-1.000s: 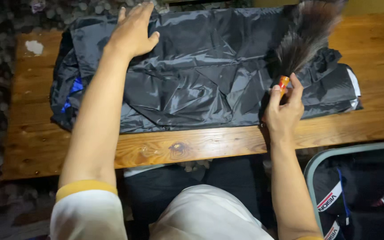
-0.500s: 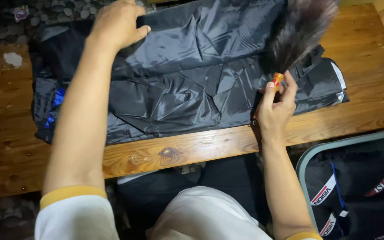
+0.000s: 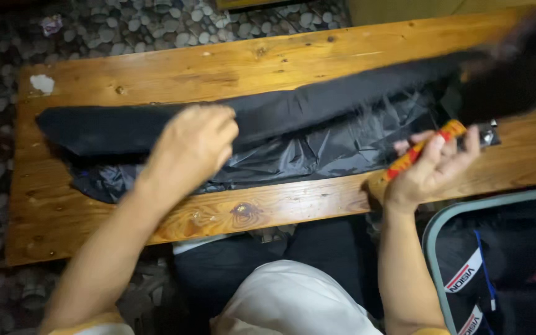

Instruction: The person uses a feather duster to clean a black garment laid out on a wooden table. They then fold the garment neatly into a compact rectangular shape.

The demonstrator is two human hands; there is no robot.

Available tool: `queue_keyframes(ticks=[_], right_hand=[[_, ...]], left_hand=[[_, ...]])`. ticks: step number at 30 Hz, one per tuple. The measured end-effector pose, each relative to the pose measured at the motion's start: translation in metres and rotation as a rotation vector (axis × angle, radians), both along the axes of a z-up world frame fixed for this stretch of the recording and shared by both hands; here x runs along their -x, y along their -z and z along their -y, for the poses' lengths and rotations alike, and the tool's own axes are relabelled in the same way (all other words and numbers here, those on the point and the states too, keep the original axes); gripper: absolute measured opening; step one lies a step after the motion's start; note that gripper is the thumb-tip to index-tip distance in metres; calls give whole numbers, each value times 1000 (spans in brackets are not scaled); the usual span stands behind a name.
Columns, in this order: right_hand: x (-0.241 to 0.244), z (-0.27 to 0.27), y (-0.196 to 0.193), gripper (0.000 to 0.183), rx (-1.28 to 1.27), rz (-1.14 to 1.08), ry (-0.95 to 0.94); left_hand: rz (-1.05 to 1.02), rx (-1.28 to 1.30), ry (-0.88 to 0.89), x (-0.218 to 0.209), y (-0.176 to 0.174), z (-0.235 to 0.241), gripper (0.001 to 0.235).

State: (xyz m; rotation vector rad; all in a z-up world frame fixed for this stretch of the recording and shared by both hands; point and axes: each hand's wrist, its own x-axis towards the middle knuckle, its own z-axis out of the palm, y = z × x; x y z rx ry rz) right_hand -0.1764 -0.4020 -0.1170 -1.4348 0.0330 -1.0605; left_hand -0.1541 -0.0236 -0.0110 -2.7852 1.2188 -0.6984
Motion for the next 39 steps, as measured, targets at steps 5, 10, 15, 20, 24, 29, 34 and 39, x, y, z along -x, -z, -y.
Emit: queue_keyframes(ticks=[5, 10, 15, 20, 24, 29, 34, 39], right_hand=[[50, -27, -39, 35, -70, -89, -170], [70, -32, -47, 38, -22, -269, -255], [79, -26, -10, 48, 266, -660, -297], [111, -118, -99, 42, 622, -896, -702], [122, -124, -93, 41, 569, -748, -1133], [109, -75, -93, 38, 481, -981, -692], [101, 1, -48, 49, 372, -976, -124], [111, -67, -95, 52, 611, -1130, -276]], left_hand=[[-133, 102, -13, 43, 33, -3, 23], [-254, 131, -165, 65, 35, -24, 73], [-79, 268, -323, 82, 58, -62, 66], [-31, 290, -324, 83, 76, -62, 60], [19, 252, -490, 96, 120, -75, 45], [16, 328, -355, 83, 94, -72, 53], [29, 328, -348, 78, 101, -73, 51], [-6, 296, -375, 72, 99, -70, 51]])
